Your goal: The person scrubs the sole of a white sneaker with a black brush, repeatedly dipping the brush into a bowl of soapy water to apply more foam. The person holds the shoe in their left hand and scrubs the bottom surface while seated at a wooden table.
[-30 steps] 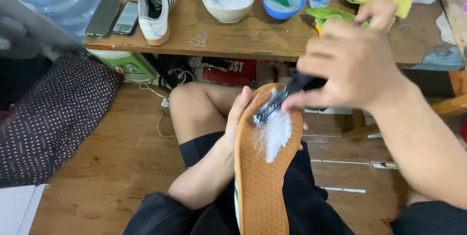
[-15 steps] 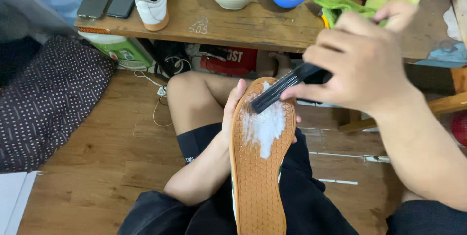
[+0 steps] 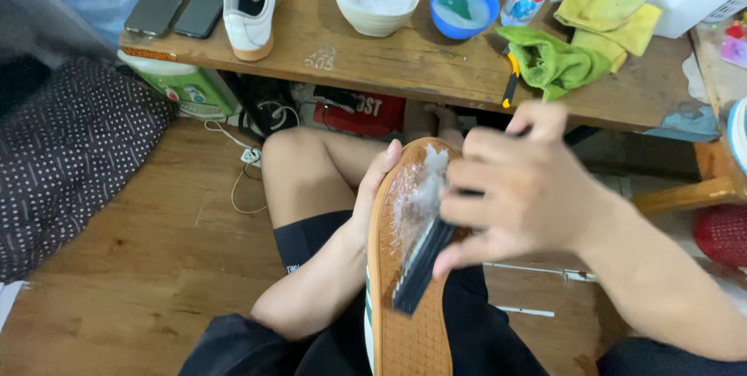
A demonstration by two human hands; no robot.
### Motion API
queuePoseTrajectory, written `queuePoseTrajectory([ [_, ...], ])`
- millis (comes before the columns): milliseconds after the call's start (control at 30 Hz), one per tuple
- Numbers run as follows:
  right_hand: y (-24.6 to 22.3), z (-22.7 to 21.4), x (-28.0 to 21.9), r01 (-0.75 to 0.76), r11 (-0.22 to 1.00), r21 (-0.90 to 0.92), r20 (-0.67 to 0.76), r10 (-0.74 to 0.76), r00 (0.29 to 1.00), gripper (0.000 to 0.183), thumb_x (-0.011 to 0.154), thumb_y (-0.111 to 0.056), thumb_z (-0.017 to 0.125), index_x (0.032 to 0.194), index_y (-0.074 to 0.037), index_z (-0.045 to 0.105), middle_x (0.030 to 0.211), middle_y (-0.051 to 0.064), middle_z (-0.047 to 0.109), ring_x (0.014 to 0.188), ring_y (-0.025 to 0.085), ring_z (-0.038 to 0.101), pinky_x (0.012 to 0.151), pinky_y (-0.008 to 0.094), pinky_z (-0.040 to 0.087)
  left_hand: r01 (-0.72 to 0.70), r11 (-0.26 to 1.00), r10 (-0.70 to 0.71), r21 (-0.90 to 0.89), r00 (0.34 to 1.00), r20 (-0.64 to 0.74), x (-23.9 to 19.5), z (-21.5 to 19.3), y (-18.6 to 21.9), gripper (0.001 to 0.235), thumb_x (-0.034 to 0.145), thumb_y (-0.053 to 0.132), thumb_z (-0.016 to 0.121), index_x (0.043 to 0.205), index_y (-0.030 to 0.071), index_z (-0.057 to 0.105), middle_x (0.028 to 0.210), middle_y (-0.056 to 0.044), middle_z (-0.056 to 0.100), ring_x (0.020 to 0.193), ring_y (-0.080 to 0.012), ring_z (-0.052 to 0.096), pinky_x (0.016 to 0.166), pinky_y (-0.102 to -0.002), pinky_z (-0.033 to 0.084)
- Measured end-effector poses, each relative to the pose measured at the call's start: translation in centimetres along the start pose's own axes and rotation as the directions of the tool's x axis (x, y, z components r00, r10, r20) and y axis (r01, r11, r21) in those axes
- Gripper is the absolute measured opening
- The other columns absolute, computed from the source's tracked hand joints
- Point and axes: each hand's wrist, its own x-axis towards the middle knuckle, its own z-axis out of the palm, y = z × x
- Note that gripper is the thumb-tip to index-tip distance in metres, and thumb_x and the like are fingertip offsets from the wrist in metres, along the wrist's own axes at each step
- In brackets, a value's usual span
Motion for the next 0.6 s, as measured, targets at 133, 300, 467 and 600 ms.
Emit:
queuePoseTrajectory([
  [133, 3.2, 0.6, -2.6, -0.221, 0.912, -0.345, -0.023, 0.228, 0.973, 0.086, 0.114, -0.107, 0.061, 0.089, -0.027, 0.079, 0.087, -0.013, 0.07, 0.093, 0.023, 0.066, 0.1, 0.054, 0.03, 0.017, 0.993, -0.023, 0.115, 0.999, 0.048, -0.1, 0.4, 0.1, 0.083, 0.118, 0.068, 0.059, 0.166, 0.0, 0.058, 0.141, -0.032, 0.072, 0.121, -0.0517, 0.078, 0.093, -0.065, 0.067],
  [300, 3.9, 1.5, -3.0, -0.16, 0.96, -0.228, -0.014, 0.161, 0.987, 0.078, 0.11, -0.096, 0.041, 0.084, -0.031, 0.074, 0.083, -0.01, 0.075, 0.091, 0.019, 0.068, 0.106, 0.052, 0.029, 0.114, 0.993, -0.112, 0.03, 0.99, -0.082, 0.3, -1.4, 0.2, 0.085, 0.123, 0.068, 0.055, 0.172, -0.002, 0.054, 0.141, -0.046, 0.071, 0.122, -0.0578, 0.076, 0.103, -0.075, 0.062],
  [467, 2.8, 1.2, -0.6, -0.054, 0.996, -0.069, -0.07, 0.049, 0.996, 0.072, 0.114, -0.087, 0.042, 0.077, -0.031, 0.065, 0.075, -0.009, 0.066, 0.083, 0.018, 0.062, 0.101, 0.052, 0.025, -0.13, 0.98, 0.126, 0.151, 0.991, 0.039, 1.4, 1.0, -0.3, 0.056, 0.127, 0.044, 0.059, 0.154, -0.005, 0.066, 0.147, -0.026, 0.076, 0.135, -0.0331, 0.075, 0.125, -0.049, 0.054],
  [600, 5.4, 1.5, -2.5, -0.166, 0.951, -0.261, -0.09, 0.147, 0.985, 0.088, 0.108, -0.104, 0.038, 0.081, -0.029, 0.076, 0.075, -0.009, 0.071, 0.087, 0.021, 0.068, 0.109, 0.053, 0.031, 0.101, 0.985, -0.101, 0.143, 0.995, -0.005, 0.9, -0.3, 0.2, 0.081, 0.122, 0.069, 0.054, 0.15, -0.007, 0.065, 0.127, -0.049, 0.074, 0.108, -0.0534, 0.081, 0.096, -0.064, 0.067],
])
